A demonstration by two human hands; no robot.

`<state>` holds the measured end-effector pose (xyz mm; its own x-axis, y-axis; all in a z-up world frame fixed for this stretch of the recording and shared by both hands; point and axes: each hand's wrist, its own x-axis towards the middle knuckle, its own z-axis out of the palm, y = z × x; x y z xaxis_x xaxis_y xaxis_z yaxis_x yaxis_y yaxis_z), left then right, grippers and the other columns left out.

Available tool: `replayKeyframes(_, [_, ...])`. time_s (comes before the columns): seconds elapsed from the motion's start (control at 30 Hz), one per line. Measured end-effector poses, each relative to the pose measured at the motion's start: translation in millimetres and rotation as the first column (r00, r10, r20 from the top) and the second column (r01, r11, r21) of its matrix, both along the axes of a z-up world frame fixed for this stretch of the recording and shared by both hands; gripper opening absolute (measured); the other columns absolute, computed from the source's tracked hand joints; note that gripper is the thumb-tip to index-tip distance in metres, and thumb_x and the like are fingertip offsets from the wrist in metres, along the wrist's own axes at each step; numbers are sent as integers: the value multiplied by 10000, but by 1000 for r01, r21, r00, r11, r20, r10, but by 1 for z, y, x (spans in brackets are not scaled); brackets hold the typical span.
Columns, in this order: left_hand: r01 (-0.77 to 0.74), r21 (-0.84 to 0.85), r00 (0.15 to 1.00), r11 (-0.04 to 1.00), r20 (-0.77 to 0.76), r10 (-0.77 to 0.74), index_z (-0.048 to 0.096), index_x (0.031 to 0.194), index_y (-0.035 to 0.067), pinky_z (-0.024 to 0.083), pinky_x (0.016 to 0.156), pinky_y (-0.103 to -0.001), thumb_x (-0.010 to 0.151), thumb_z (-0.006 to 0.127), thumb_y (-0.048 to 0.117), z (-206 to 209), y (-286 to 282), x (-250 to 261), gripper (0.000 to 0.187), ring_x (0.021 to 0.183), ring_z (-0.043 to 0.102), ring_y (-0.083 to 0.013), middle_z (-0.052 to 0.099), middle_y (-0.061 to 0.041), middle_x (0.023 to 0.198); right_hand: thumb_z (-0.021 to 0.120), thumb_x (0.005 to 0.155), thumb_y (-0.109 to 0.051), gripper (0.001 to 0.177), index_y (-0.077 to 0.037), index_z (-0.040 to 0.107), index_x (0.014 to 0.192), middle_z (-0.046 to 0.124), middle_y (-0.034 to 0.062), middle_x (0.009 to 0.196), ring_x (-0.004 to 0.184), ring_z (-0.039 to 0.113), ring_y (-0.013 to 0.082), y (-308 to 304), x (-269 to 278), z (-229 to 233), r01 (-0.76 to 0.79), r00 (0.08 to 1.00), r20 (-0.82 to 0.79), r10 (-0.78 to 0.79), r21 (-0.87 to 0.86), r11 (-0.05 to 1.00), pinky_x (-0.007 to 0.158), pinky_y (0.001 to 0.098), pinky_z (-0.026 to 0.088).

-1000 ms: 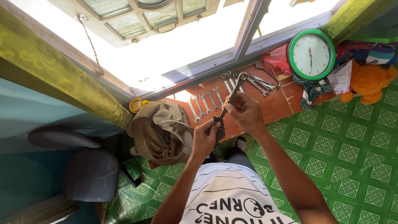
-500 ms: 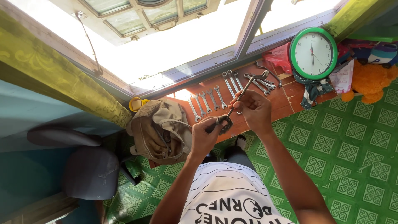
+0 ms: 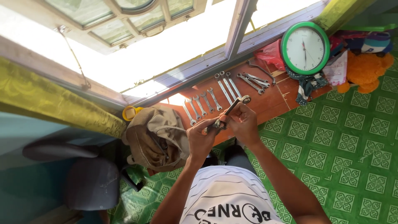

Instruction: The person uses wrenches to adjust or disassemble a mechanical component on a wooden ledge.

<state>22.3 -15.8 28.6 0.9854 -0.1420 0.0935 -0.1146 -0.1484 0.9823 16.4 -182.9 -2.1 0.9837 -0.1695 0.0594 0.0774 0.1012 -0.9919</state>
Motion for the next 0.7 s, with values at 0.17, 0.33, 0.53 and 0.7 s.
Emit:
replayKeyframes(0.17, [12, -31, 1000, 999, 16, -12, 799, 1148, 73, 584, 764, -245, 864, 722, -30, -17, -6, 1, 312, 826, 724, -59, 818, -41, 956, 723, 940, 16, 175, -15, 603, 1064, 703, 62, 952, 917, 730, 128, -15, 8, 13, 90, 996, 20, -90, -15, 996, 857, 292, 598])
replayKeyframes(0.33, [-118, -309, 979, 944, -197, 58, 791, 1141, 47, 573, 724, -221, 944, 748, 91, -35, -14, 12, 206, 824, 692, -29, 796, -15, 924, 681, 986, -42, 126, -17, 632, 1099, 682, 36, 919, 817, 717, 105, -22, 7, 22, 115, 992, 64, -107, -127, 985, 730, 267, 600])
replayKeyframes(0.53, [-110, -228, 951, 967, -307, 36, 827, 1197, -89, 340, 645, -316, 1114, 617, 194, -63, -21, 20, 362, 708, 461, -167, 705, -122, 847, 767, 862, -57, 128, 5, 716, 960, 689, 14, 834, 683, 669, 78, -12, 3, 34, 33, 999, 47, -14, -439, 898, 541, 237, 522])
replayKeyframes(0.7, [-1, -570, 967, 822, -211, -145, 627, 1384, -22, 562, 989, -280, 1079, 554, 154, -32, -38, 27, 360, 1070, 674, -123, 739, -78, 1136, 705, 983, -117, 128, -12, 645, 940, 602, -9, 697, 590, 532, 41, -31, 3, -18, -51, 980, -194, 40, -50, 997, 495, 226, 410])
